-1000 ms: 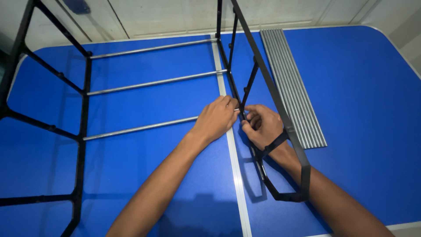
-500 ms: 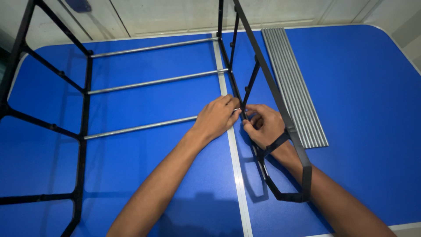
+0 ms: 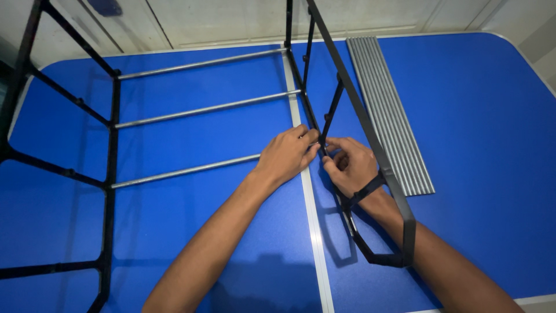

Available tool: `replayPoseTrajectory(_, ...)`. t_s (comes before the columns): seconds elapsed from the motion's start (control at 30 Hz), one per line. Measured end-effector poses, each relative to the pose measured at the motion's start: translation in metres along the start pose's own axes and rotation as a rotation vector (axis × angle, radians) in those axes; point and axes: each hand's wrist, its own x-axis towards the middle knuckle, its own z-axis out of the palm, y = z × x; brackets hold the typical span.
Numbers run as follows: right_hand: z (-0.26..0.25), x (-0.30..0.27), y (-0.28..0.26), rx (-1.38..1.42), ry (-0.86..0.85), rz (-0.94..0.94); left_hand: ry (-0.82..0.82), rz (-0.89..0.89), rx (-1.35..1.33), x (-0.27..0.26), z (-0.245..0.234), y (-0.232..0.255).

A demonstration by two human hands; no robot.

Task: The person assembles a metal rack by inserting multiple silver rods into a black frame on a blue table. They repeatedly pick up rods, align them with the frame slots, and push them into place, gradually building the structure.

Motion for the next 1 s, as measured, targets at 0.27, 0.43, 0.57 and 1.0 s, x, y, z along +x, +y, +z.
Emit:
replayPoseTrajectory(0.27, -0.002, 0.002, -0.001, 0.044, 0.015, 0.004, 0.005, -0.008, 0.005, 0.005, 0.0, 0.0)
replayPoseTrajectory(0.43, -0.002, 0.001, 0.004, 0.041, 0.041, -0.002, -0.002, -0.01, 0.017, 0.007, -0.003, 0.004)
replayPoseTrajectory(0.57, 0.001, 0.002, 0.012, -0.001, 0.067, -0.053, -0.007, -0.031, 0.047, 0.006, -0.002, 0.009)
replayPoseTrajectory(1.0, 0.004, 0.003, 0.016, -0.017, -0.048, -0.141, 0.109, 0.071, 0.044, 0.001, 0.009, 0.0)
